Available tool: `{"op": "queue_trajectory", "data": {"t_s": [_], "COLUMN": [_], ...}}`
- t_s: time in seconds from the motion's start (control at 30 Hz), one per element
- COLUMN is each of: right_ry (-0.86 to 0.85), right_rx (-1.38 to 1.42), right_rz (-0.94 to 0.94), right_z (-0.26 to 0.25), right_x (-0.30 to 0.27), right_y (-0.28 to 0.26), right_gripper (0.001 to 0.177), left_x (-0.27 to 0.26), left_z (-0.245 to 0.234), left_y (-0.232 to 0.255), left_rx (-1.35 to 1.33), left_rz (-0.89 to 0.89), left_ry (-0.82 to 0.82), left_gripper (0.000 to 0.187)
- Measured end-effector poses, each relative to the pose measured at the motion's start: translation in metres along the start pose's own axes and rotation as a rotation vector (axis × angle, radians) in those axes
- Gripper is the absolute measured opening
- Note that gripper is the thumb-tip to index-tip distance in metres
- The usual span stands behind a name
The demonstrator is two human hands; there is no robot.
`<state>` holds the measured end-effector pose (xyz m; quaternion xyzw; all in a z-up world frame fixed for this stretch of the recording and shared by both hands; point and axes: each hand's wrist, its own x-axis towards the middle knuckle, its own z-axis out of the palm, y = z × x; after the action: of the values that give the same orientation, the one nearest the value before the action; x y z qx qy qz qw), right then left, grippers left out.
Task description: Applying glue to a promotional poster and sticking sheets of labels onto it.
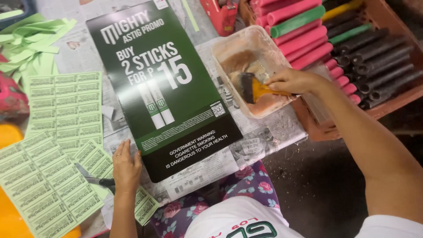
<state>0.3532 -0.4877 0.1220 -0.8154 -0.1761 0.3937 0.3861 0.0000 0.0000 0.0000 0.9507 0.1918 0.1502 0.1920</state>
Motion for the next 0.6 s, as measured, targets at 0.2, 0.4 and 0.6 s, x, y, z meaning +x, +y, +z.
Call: {"op": "queue_trajectory", "data": {"t_s": [0.2, 0.4, 0.6], "right_ry": [0.121, 0.141, 0.275], "right_rx": [0.395, 0.522, 0.531], "right_rz": [-0.03, 0.046, 0.049], "right_z": [-0.008, -0.022, -0.01], "right_x": [-0.027, -0.048, -0.064], "right_y": [0.017, 0.039, 0.057], "right_gripper": [0.042, 0.034, 0.044], "left_x": [0.011, 0.033, 0.053], "left_z": [-0.021, -0.034, -0.028], "left_y": [0.007, 0.019, 0.008], "left_rx": [-0.009, 0.107, 0.131], "left_rz": [-0.153, -0.148, -0.022], "left_ry": [-0.164, -0.269, -0.491], "left_gripper": [0.055, 0.061, 0.093]}}
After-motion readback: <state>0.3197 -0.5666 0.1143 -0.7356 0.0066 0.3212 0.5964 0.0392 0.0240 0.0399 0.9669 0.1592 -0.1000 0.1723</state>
